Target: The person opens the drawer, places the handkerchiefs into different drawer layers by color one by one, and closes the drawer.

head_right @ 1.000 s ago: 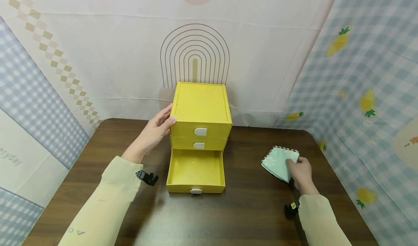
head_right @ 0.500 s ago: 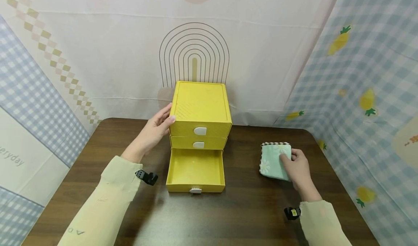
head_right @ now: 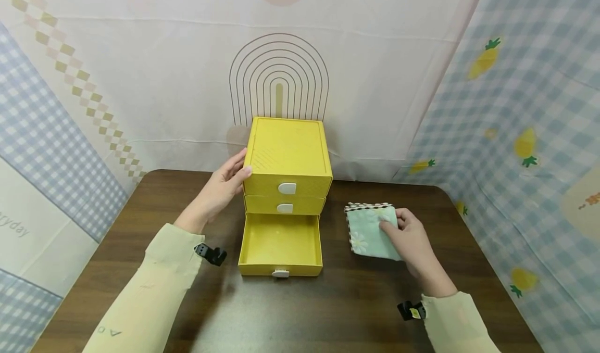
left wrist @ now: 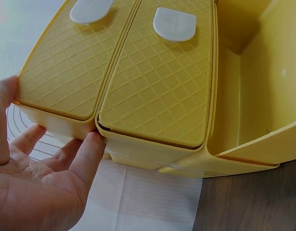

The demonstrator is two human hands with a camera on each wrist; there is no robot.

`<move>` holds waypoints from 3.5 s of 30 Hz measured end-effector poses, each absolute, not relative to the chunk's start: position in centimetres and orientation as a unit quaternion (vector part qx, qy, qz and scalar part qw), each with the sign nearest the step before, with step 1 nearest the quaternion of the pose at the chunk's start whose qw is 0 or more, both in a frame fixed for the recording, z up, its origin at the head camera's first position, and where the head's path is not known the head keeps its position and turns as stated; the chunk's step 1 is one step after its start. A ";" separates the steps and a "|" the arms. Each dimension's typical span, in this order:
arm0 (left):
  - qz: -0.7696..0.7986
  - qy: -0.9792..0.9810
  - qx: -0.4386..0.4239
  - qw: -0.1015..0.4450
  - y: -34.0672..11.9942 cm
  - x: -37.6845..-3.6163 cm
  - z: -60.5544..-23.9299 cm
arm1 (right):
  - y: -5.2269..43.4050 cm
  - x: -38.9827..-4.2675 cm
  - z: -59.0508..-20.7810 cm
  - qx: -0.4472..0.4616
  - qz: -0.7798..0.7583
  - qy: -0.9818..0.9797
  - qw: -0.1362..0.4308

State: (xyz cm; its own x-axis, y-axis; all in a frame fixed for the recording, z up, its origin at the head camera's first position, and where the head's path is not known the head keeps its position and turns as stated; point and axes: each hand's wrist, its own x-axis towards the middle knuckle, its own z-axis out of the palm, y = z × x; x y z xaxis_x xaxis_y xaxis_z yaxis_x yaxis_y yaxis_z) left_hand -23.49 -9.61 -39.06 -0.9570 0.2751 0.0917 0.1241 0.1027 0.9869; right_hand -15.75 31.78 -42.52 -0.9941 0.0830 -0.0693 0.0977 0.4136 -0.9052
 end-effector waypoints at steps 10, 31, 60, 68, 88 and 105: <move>0.655 0.742 0.131 0.049 -9.7 -24.2 -40.4 | 27.9 -15.5 -41.5 0.010 -0.581 0.813 0.036; 0.650 0.748 0.129 0.041 -9.7 -24.3 -40.5 | 18.1 -16.7 -41.8 -0.060 -0.630 0.772 0.065; 0.657 0.741 0.134 0.046 -9.5 -24.1 -40.1 | 11.0 -17.2 -45.6 0.005 -0.700 0.702 0.133; 0.655 0.742 0.129 0.058 -9.6 -23.0 -38.4 | 11.9 -18.0 -46.8 0.040 -0.701 0.695 0.158; 0.654 0.743 0.125 0.065 -9.4 -22.4 -37.7 | 12.6 -18.4 -47.9 0.082 -0.630 0.756 0.157; 0.658 0.740 0.123 0.066 -9.3 -22.5 -37.6 | 13.7 -17.0 -46.4 0.024 -0.587 0.791 0.170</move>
